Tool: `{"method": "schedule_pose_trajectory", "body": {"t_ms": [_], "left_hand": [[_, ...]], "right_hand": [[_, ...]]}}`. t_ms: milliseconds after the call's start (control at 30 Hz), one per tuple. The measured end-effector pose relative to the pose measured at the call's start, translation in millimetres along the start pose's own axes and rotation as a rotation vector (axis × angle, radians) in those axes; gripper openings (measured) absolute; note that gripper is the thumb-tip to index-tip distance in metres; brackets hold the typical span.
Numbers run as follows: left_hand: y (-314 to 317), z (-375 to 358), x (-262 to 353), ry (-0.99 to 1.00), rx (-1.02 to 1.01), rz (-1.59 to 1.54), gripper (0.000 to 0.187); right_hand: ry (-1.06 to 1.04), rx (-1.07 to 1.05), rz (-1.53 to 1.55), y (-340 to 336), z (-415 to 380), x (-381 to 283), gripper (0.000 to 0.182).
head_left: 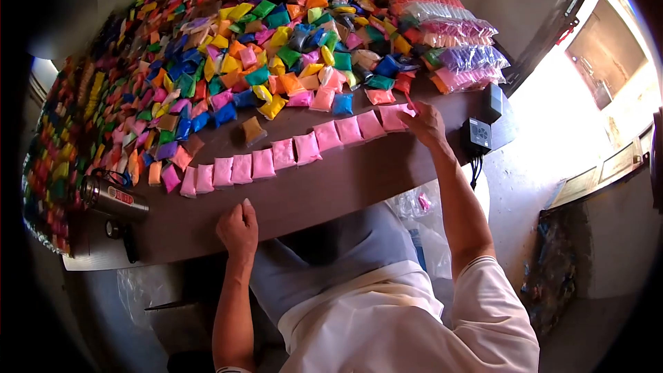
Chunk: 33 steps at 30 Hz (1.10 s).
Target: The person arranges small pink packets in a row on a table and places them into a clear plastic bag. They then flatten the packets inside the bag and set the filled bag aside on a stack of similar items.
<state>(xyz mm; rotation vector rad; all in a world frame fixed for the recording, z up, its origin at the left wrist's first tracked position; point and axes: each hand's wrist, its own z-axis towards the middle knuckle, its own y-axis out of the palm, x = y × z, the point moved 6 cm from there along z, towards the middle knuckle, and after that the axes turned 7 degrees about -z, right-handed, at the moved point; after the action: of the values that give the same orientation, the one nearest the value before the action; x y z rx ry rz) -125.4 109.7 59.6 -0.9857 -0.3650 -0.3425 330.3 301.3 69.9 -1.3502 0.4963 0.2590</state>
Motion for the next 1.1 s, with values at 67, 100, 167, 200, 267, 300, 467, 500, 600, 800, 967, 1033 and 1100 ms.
{"method": "schedule_pose_trajectory", "body": {"t_ms": [67, 100, 167, 200, 267, 300, 467, 500, 600, 800, 967, 1033, 1100], "left_hand": [[-2.2, 2.4, 4.5, 0.014, 0.019, -0.016, 0.033], [-3.5, 2.9, 6.4, 0.029, 0.036, -0.037, 0.032], [-2.1, 1.6, 6.3, 0.037, 0.037, -0.012, 0.031], [-1.5, 1.1, 6.7, 0.046, 0.037, 0.011, 0.031], [-1.2, 0.7, 7.4, 0.051, 0.036, 0.021, 0.031], [-0.8, 0.7, 7.9, 0.056, 0.037, 0.031, 0.03], [0.5, 0.8, 9.1, 0.06, 0.047, 0.03, 0.03], [-0.4, 0.5, 8.8, 0.061, 0.049, 0.031, 0.03], [-0.1, 1.9, 9.7, 0.046, 0.017, 0.047, 0.03], [-0.2, 4.4, 14.7, 0.052, 0.016, 0.066, 0.028], [-1.3, 6.3, 17.1, 0.029, 0.015, 0.046, 0.027], [-0.3, 6.3, 17.1, 0.012, 0.001, 0.055, 0.027], [-1.2, 7.0, 20.0, 0.056, 0.017, 0.052, 0.026]], "right_hand": [[-0.05, 0.063, -0.013, 10.4, -3.0, -3.7, 0.046], [-0.098, 0.127, -0.031, 10.3, -4.5, -8.4, 0.047], [-0.146, 0.113, -0.071, 15.4, -4.4, -12.2, 0.046], [-0.191, 0.1, -0.113, 17.5, -4.6, -14.8, 0.047], [-0.206, 0.08, -0.11, 18.7, -3.0, -14.5, 0.045], [-0.223, 0.06, -0.109, 18.0, -2.8, -16.9, 0.044], [-0.119, -0.039, -0.018, 5.1, -6.4, -20.0, 0.046], [-0.067, 0.004, 0.032, 2.9, -7.9, -18.9, 0.048], [-0.037, 0.15, -0.07, -1.4, -8.0, -15.8, 0.045], [-0.046, -0.019, -0.03, 1.2, -5.3, -12.1, 0.051], [-0.11, 0.058, -0.074, 6.4, -3.5, -20.2, 0.056], [-0.124, 0.058, -0.075, 8.4, -15.9, -41.8, 0.055], [-0.215, 0.031, -0.044, 14.0, -29.4, -70.4, 0.054]]}}
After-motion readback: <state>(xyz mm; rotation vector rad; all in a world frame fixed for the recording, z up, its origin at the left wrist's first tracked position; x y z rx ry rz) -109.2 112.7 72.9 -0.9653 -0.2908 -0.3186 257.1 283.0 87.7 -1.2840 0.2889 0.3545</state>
